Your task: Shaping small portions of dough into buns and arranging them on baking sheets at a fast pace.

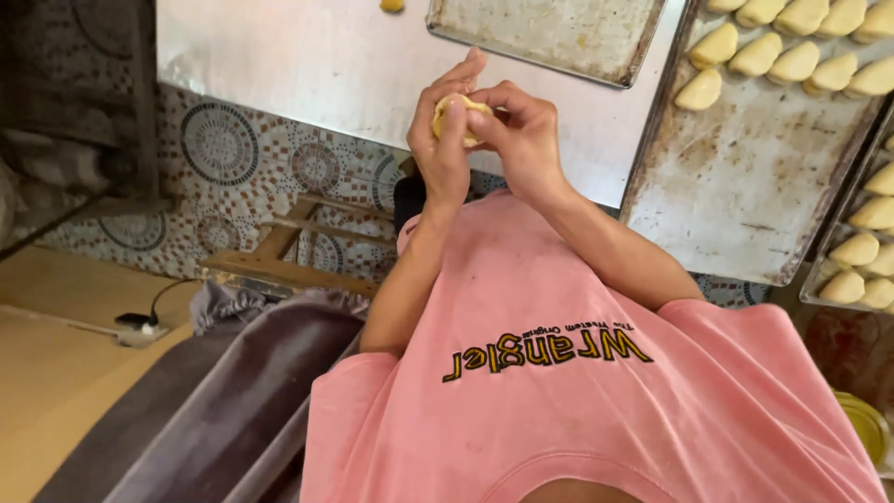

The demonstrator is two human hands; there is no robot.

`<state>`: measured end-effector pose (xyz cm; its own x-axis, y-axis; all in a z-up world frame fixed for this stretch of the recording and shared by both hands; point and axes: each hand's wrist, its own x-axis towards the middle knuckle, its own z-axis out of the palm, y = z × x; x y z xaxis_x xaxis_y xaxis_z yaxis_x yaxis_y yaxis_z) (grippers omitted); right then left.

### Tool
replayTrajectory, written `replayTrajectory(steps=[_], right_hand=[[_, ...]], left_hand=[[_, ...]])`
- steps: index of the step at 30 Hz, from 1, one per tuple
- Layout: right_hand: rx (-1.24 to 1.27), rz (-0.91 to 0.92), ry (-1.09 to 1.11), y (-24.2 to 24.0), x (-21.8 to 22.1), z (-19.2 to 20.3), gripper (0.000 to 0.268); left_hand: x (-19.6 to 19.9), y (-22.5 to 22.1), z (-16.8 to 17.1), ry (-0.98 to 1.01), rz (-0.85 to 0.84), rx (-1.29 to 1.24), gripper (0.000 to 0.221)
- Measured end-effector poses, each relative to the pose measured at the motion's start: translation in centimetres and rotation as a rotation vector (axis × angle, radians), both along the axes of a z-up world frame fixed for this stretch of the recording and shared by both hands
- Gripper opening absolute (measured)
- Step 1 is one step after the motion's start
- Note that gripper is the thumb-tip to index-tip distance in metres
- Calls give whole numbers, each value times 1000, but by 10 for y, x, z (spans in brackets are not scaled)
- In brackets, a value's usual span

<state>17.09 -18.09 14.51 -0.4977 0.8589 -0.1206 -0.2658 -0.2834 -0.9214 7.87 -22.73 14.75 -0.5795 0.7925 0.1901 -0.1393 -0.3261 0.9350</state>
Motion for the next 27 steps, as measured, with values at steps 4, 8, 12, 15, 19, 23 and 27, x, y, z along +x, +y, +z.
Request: replayTrajectory(steps=[4,8,12,15,19,23,27], right_hand=[[505,103,-153,-13,15,-25,46],[271,87,-100,-15,10,-28,32],[901,42,-315,-8,0,-35,35],[684,-37,-293,-15,-13,-23,20],[214,68,69,-17,-18,-57,54],[251,208,-75,2,-27,-78,24],[967,378,-656,21,-42,-35,33]], left_hand=[[-3,-2,-19,-265,40,-69,30],[-15,-2,-31,17,26,-127,30],[-25,-8,-45,-721,-322,-60,47],[-28,-16,-21,49,19,-160,31],[-61,-29,-42,198,12,-172,43],[-86,-36,-62,372,-376,-93,82],[-86,-9,-108,480,-217,-244,34]])
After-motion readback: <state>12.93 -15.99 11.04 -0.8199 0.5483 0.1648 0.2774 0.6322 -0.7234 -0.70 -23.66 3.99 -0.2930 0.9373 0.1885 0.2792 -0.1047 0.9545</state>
